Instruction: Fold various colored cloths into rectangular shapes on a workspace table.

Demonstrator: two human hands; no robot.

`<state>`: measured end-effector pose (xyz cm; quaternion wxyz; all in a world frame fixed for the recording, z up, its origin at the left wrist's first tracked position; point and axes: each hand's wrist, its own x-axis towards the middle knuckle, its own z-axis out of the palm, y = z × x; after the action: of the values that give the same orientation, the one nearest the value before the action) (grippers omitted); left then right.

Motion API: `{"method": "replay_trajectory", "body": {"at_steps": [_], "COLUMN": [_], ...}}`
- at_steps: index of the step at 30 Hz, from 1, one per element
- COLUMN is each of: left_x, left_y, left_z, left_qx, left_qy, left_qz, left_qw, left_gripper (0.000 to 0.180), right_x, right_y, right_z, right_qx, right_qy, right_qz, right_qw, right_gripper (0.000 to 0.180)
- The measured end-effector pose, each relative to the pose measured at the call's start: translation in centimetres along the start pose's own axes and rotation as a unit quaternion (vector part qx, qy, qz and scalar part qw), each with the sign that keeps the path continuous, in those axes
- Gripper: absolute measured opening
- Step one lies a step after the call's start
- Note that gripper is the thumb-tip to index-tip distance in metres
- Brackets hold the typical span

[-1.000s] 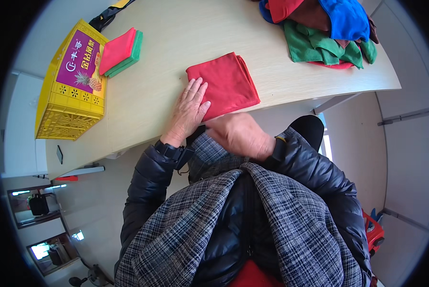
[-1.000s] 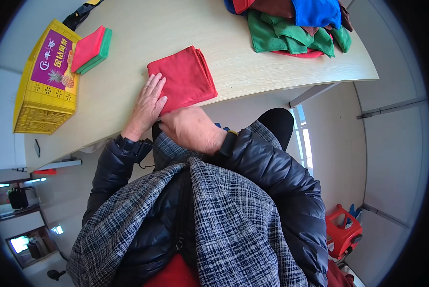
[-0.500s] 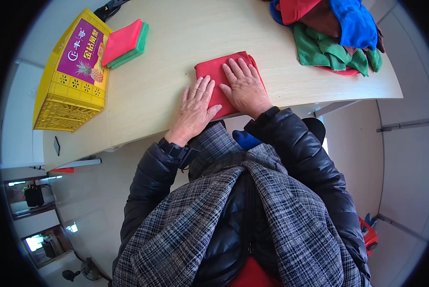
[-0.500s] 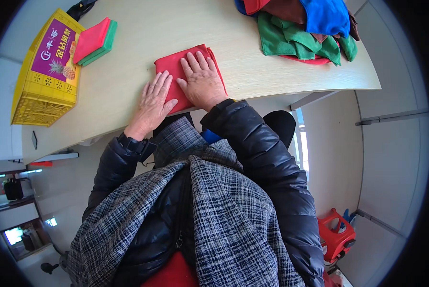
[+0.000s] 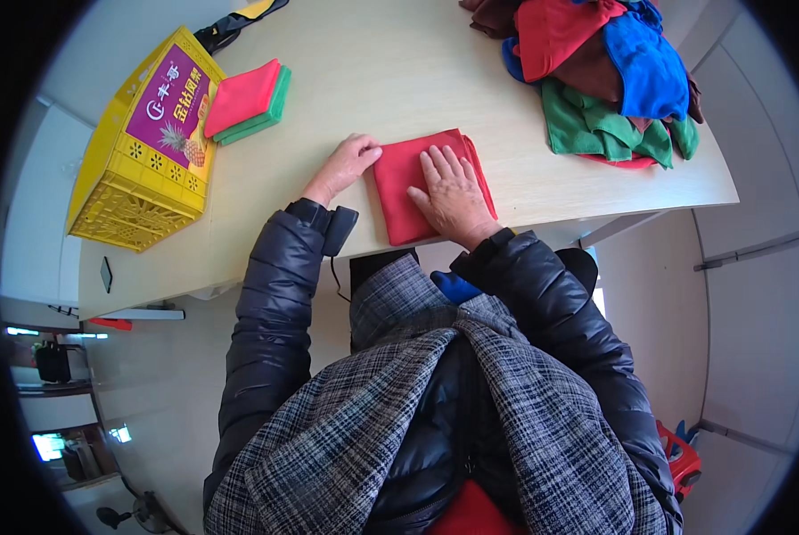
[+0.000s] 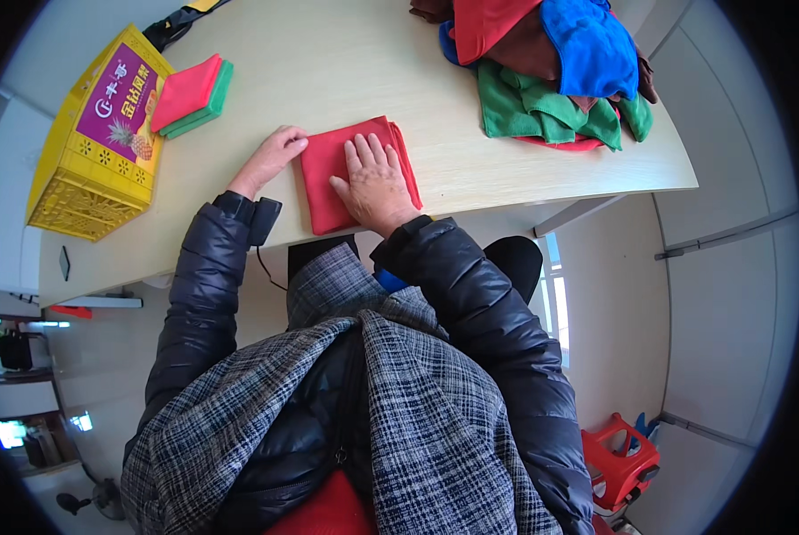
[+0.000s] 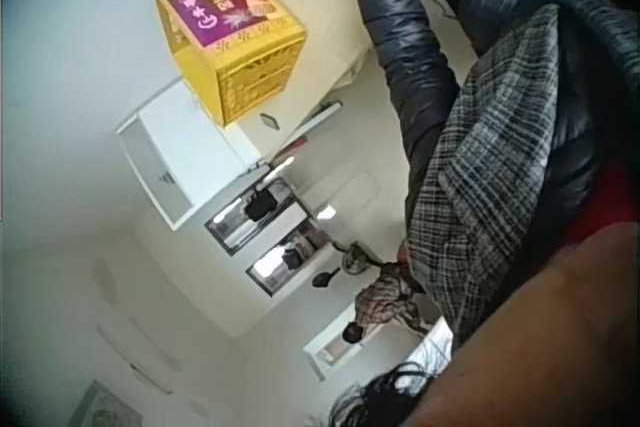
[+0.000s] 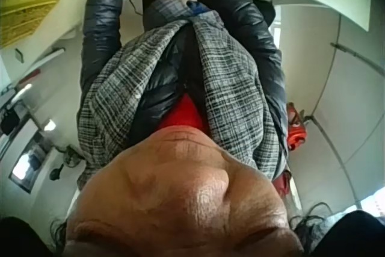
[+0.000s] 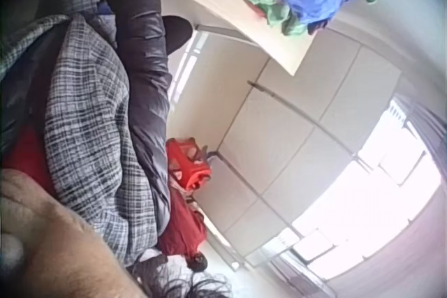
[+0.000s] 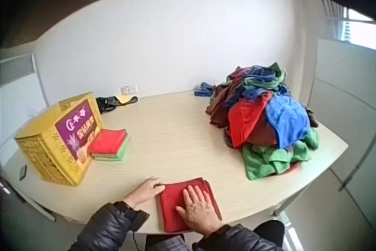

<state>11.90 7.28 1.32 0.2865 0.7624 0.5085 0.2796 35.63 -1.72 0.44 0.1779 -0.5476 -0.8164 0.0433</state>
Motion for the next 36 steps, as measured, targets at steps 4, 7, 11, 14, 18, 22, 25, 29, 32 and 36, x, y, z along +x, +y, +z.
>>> {"method": "replay_trajectory", "body": {"at_steps": [4,7,11,14,18,22,25,29,32,36], "left_x": [1.7,1.7,1.1,0.7,0.1,-1.2,-2.7,-5.8,-8.3,-8.6], "left_y": [-0.5,-0.6,-1.2,-1.1,0.5,2.7,4.3,7.4,7.7,7.7], "left_z": [-0.9,-1.2,-1.6,-1.9,-1.2,-0.1,0.5,4.2,7.7,8.0], "left_qx": [-0.008,0.003,0.012,0.086,0.245,0.363,0.384,0.279,0.246,0.287], "left_qy": [-0.140,-0.175,-0.150,-0.145,-0.111,-0.025,0.053,0.099,0.075,0.044], "left_qz": [-0.002,0.015,0.071,0.088,0.072,0.107,0.126,0.140,0.122,0.108], "left_qw": [0.990,0.984,0.986,0.982,0.961,0.925,0.913,0.945,0.959,0.951], "left_gripper": [0.032,0.031,0.030,0.026,0.026,0.027,0.034,0.055,0.065,0.075], "right_x": [0.2,0.1,0.1,0.2,0.0,-0.1,0.0,-0.1,0.0,0.4], "right_y": [1.5,2.5,3.1,3.0,3.1,2.8,2.8,2.9,3.0,3.0], "right_z": [0.1,0.0,-0.2,-0.1,-0.2,-0.2,-0.1,0.3,0.3,-0.8], "right_qx": [-0.001,0.008,0.014,0.016,0.014,0.007,0.001,0.009,0.017,0.061], "right_qy": [0.016,0.009,0.009,0.008,0.005,0.011,0.014,0.025,0.040,0.014], "right_qz": [-0.049,-0.065,-0.086,-0.092,-0.092,-0.087,-0.084,-0.084,-0.074,-0.048], "right_qw": [0.999,0.998,0.996,0.996,0.996,0.996,0.996,0.996,0.996,0.997], "right_gripper": [0.068,0.068,0.068,0.068,0.067,0.066,0.066,0.064,0.062,0.059]}}
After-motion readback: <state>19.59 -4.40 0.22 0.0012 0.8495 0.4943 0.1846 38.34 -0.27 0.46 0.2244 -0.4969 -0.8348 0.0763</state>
